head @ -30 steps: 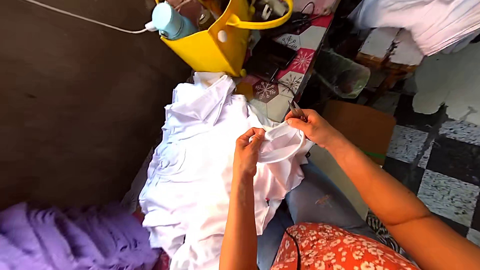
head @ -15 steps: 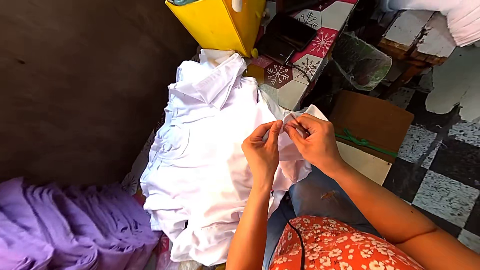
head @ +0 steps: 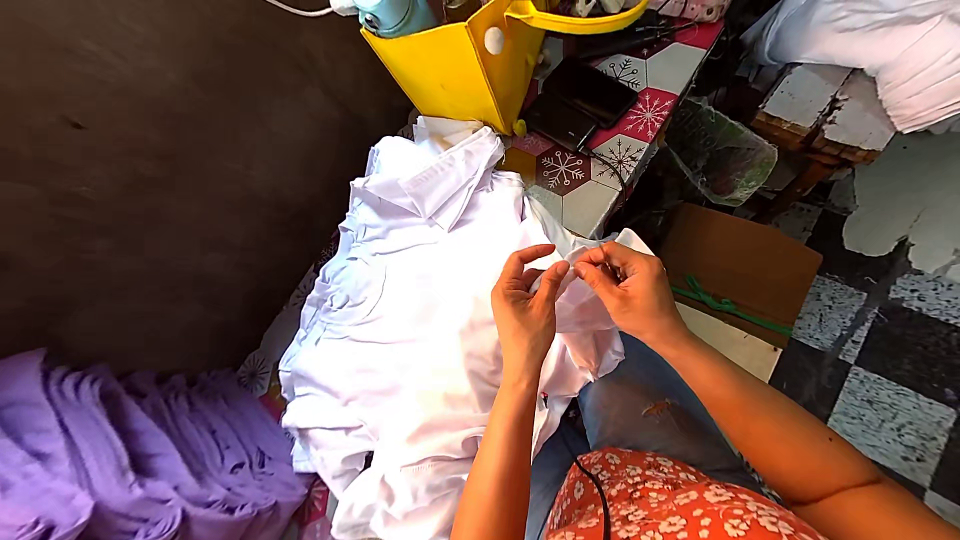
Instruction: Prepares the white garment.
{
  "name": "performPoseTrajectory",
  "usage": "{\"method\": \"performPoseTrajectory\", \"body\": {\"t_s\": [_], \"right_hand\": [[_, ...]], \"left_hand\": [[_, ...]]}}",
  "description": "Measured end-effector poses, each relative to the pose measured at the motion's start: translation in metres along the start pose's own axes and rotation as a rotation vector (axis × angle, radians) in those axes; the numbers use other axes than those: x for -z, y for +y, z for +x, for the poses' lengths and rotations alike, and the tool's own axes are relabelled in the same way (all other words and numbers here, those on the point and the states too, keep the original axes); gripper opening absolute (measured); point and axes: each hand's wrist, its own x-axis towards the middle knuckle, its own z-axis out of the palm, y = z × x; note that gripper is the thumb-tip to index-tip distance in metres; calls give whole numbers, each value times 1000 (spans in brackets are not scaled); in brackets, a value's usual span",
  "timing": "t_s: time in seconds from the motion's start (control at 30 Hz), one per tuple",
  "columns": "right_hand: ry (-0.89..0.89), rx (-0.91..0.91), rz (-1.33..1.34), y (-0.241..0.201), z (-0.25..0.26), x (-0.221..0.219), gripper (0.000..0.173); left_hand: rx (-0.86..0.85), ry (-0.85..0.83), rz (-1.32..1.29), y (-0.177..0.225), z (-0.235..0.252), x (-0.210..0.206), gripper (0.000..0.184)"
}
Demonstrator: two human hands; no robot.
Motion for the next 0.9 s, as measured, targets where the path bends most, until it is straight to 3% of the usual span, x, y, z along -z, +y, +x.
{"method": "performPoseTrajectory", "body": {"t_s": [0.1,0.23,0.47,0.6,0.7,0.8,0.9], "right_hand": [[-119,-152,142,-8,8,13,9],[-151,-173,116,-24,9,23,8],[-87,-258,1,-21,8,11,8],[-77,-90,-91,-10,4,-2,16],[-91,-107,-92,-7,6,31,20],[78,-145,-368,12,13,76,22],[83,-89,-367,15,10,77,32]], "left_hand": [[-87,-61,3,-1,-3,7,13],[-188,-29,68,-9,-7,4,13],[-44,15,-34,-10,-12,2,13],[-72,28,-9,-10,-11,1,11],[4,41,-126,-9,-8,5,13],[109,31,-233,-4,-6,9,15],[122,17,-271,-1,-5,8,17]]}}
